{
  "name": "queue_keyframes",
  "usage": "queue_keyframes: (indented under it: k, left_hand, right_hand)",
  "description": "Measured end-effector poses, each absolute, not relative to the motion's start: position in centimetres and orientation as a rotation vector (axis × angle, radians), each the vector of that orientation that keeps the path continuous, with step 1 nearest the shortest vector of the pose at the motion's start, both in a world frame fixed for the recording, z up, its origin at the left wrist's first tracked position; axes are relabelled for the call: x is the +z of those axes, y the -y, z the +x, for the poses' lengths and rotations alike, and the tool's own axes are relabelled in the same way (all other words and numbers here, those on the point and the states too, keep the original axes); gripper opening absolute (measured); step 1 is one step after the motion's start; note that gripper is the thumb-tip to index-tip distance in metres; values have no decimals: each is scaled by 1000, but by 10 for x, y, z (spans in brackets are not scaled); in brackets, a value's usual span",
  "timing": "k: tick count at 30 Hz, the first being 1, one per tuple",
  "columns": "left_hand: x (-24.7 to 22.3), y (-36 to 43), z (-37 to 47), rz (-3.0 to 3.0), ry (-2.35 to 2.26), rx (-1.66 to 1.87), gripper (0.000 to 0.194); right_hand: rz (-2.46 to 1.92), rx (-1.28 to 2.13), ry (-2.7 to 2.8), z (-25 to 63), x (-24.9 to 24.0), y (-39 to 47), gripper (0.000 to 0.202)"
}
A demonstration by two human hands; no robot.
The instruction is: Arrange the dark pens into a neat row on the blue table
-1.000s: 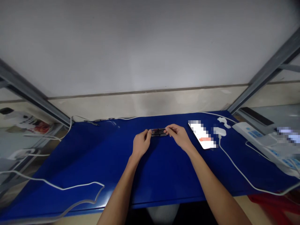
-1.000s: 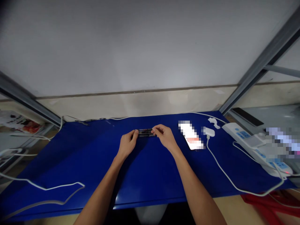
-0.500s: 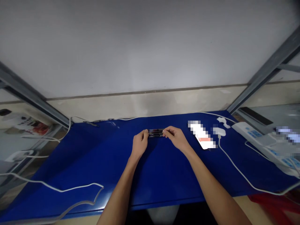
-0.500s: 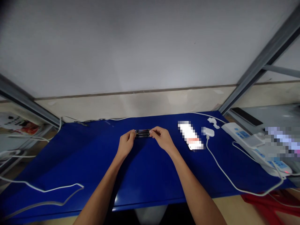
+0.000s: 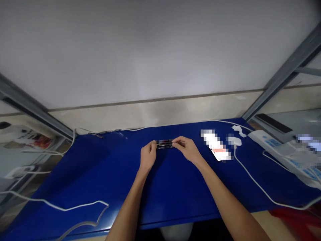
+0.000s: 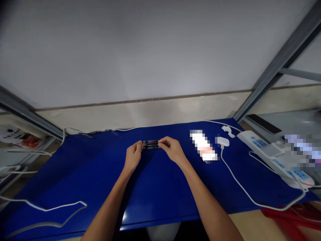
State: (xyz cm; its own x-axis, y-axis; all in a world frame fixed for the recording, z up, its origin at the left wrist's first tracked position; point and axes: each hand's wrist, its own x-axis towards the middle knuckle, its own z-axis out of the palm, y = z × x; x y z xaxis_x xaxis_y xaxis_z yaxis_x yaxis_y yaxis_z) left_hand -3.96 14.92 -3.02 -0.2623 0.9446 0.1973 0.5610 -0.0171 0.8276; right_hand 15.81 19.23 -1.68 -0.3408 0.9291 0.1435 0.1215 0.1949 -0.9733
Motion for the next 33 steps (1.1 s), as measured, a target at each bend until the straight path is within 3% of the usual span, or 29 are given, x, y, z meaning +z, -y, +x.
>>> queue_keyframes:
  k: [3, 8, 14, 20, 28, 33]
  left_hand:
    - [-31, -149, -39, 1543, -1857, 1204, 43]
    - [-31, -149, -37, 1581, -1882, 1176, 44]
    - [-29, -147, -37, 1575, -1908, 1196, 44]
    - [-29, -146, -35, 1590, -1917, 1187, 44]
    - [-30, -147, -36, 1593, -1927, 1202, 44]
    - [-30, -146, -35, 1631, -1920, 1171, 44]
  right_hand:
    - [-1036, 1215, 1681, 159, -15, -192, 19]
    - [-1103, 1217, 1684, 159, -12, -190, 38]
    - [-1019, 1218, 1647, 158, -14, -191, 18]
    - [-1076, 1217, 1692, 158, -13, -190, 36]
    - [-1019, 1212, 1643, 156, -16, -191, 18]
    - [-1079, 1180, 1684, 156, -11, -188, 34]
